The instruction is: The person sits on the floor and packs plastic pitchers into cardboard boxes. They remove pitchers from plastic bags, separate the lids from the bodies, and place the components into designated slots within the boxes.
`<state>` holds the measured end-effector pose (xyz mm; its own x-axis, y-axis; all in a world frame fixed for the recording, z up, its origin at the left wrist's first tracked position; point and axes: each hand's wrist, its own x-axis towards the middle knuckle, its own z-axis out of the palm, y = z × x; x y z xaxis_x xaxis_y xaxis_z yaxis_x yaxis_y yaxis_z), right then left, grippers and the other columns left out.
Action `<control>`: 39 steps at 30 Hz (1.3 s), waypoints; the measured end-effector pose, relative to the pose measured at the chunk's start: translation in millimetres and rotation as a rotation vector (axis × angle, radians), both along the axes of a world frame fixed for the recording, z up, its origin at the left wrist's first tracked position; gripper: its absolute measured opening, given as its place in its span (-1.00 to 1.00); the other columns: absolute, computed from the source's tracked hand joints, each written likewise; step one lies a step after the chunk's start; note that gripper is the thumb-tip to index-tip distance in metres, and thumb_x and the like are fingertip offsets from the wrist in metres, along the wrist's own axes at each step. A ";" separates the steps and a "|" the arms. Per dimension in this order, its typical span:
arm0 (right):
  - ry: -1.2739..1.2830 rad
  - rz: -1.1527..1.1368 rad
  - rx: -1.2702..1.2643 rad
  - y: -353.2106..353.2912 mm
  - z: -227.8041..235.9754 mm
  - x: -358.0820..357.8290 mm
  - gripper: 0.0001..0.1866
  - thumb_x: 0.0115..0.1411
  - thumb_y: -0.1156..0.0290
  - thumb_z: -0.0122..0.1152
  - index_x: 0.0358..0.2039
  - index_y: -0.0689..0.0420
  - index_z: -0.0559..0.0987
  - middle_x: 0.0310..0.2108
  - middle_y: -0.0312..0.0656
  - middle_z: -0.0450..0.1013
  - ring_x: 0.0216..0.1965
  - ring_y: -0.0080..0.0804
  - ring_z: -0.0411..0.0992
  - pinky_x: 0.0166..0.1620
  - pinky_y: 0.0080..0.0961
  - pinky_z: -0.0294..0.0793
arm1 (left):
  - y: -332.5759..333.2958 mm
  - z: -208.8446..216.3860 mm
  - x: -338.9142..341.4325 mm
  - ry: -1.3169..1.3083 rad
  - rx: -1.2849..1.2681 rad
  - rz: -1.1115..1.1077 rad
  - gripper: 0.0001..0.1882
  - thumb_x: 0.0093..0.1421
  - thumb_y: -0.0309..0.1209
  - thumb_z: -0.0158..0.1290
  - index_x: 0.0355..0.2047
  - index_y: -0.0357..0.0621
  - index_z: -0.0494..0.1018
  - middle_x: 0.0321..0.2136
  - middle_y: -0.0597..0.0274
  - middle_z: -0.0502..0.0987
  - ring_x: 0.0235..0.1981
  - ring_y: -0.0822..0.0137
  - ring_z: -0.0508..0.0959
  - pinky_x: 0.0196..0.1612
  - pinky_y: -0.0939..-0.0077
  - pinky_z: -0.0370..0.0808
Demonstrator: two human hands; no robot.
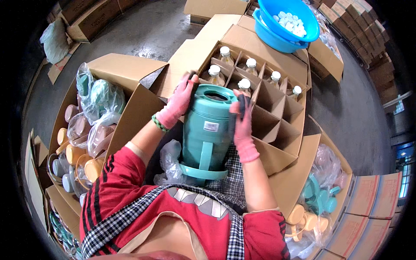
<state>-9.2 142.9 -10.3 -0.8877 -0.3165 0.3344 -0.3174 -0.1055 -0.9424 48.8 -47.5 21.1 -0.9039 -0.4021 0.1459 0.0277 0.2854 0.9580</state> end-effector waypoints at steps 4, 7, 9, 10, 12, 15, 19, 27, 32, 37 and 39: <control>-0.553 -0.027 0.031 54.3 -43.6 -61.1 -0.44 0.18 -0.07 -0.23 -0.14 0.22 0.36 -0.18 -0.25 0.30 -0.18 -0.53 0.23 -0.01 -0.58 0.18 | 56.1 23.6 26.9 0.365 -0.563 -0.234 -0.46 0.11 -0.12 -0.13 -0.03 -0.30 0.23 -0.03 -0.12 0.23 0.03 -0.02 0.22 0.07 0.29 0.17; -0.590 0.068 -0.248 11.9 -19.0 -26.5 -0.38 0.16 -0.12 -0.22 -0.13 0.25 0.34 -0.21 -0.25 0.31 -0.20 -0.54 0.23 -0.02 -0.58 0.19 | 23.2 -11.2 6.2 0.205 -0.104 -0.015 -0.40 0.05 -0.08 -0.06 -0.02 -0.28 0.22 0.01 -0.12 0.19 0.07 -0.04 0.16 0.11 0.22 0.10; -0.446 0.150 -0.332 17.5 11.4 -25.7 -0.33 0.11 -0.14 -0.16 -0.07 0.25 0.30 -0.12 -0.17 0.30 -0.09 -0.45 0.25 0.05 -0.50 0.17 | 25.9 7.5 16.2 0.369 -0.266 -0.206 -0.27 -0.10 -0.02 0.07 0.00 -0.22 0.21 0.02 -0.10 0.17 0.10 -0.07 0.09 0.13 0.14 0.04; -0.426 0.267 -0.495 25.2 24.0 -29.3 -0.34 0.11 -0.13 -0.14 -0.06 0.25 0.29 -0.10 -0.15 0.30 -0.05 -0.42 0.25 0.07 -0.46 0.18 | 32.2 35.6 25.4 0.515 -0.451 -0.240 -0.24 -0.15 -0.01 0.10 0.01 -0.20 0.21 0.03 -0.09 0.16 0.09 -0.10 0.10 0.12 0.08 0.03; -0.432 0.524 -0.738 18.9 80.3 -18.5 -0.31 0.08 -0.17 -0.16 -0.01 0.20 0.23 -0.08 -0.11 0.28 -0.04 -0.29 0.26 0.04 -0.30 0.26 | 33.9 66.0 43.7 0.733 -0.744 -0.237 -0.21 -0.27 -0.06 0.20 -0.02 -0.15 0.26 0.04 -0.04 0.16 0.05 -0.20 0.10 0.09 -0.07 0.02; -0.143 0.306 -0.695 6.1 132.0 6.1 -0.31 0.12 -0.16 -0.26 0.08 0.13 0.14 0.02 -0.12 0.20 0.04 -0.25 0.18 0.10 -0.25 0.14 | 8.0 78.3 30.2 0.786 -0.929 -0.191 -0.29 -0.40 -0.33 0.24 -0.11 -0.17 0.34 -0.12 0.05 0.36 -0.04 -0.04 0.28 0.04 0.11 0.19; 1.222 -0.340 0.391 -5.1 121.5 13.7 -0.06 -0.18 -0.08 0.24 0.12 0.11 0.06 0.09 0.07 0.01 0.11 0.00 0.03 0.10 -0.18 0.06 | 21.6 72.1 18.1 0.435 0.284 -0.109 -0.37 -0.30 -0.37 0.29 -0.17 -0.29 0.33 -0.29 0.18 0.45 -0.24 0.37 0.43 -0.15 0.47 0.37; -0.950 1.147 0.070 -20.4 116.0 -38.0 -0.14 0.06 -0.32 -0.43 -0.19 0.33 0.38 -0.45 0.00 0.43 -0.52 -0.37 0.42 -0.51 -0.60 0.39 | 8.5 40.6 -2.3 0.521 0.467 0.047 -0.41 -0.21 -0.39 0.28 -0.16 -0.31 0.31 -0.34 0.22 0.46 -0.33 0.45 0.44 -0.20 0.55 0.39; -0.330 -0.018 0.048 11.3 68.9 -121.8 -0.51 0.14 0.02 -0.06 -0.30 0.29 0.38 -0.50 -0.14 0.40 -0.53 -0.46 0.39 -0.45 -0.63 0.39 | -24.6 -26.7 -38.0 0.641 1.271 0.064 -0.56 0.13 -0.17 -0.05 -0.08 -0.22 0.26 -0.15 0.17 0.40 -0.15 0.30 0.41 -0.06 0.37 0.36; 0.234 -0.200 1.144 4.5 -37.1 -174.6 -0.55 0.03 0.03 0.04 -0.32 0.20 0.47 -0.45 0.00 0.44 -0.36 -0.07 0.43 -0.25 -0.33 0.39 | -33.2 -105.1 -52.2 0.480 1.595 0.121 -0.59 0.11 -0.11 -0.04 -0.08 0.00 0.28 -0.14 0.25 0.40 -0.11 0.29 0.39 0.01 0.33 0.31; 0.213 -0.176 1.338 -13.3 -59.9 -179.9 -0.40 0.01 -0.04 0.02 -0.08 0.18 0.35 -0.04 0.13 0.25 -0.09 0.01 0.30 -0.06 -0.26 0.30 | -31.3 -106.4 -63.1 0.468 1.591 0.088 -0.60 0.11 -0.12 -0.04 -0.10 -0.04 0.30 -0.15 0.27 0.40 -0.13 0.32 0.40 -0.02 0.36 0.33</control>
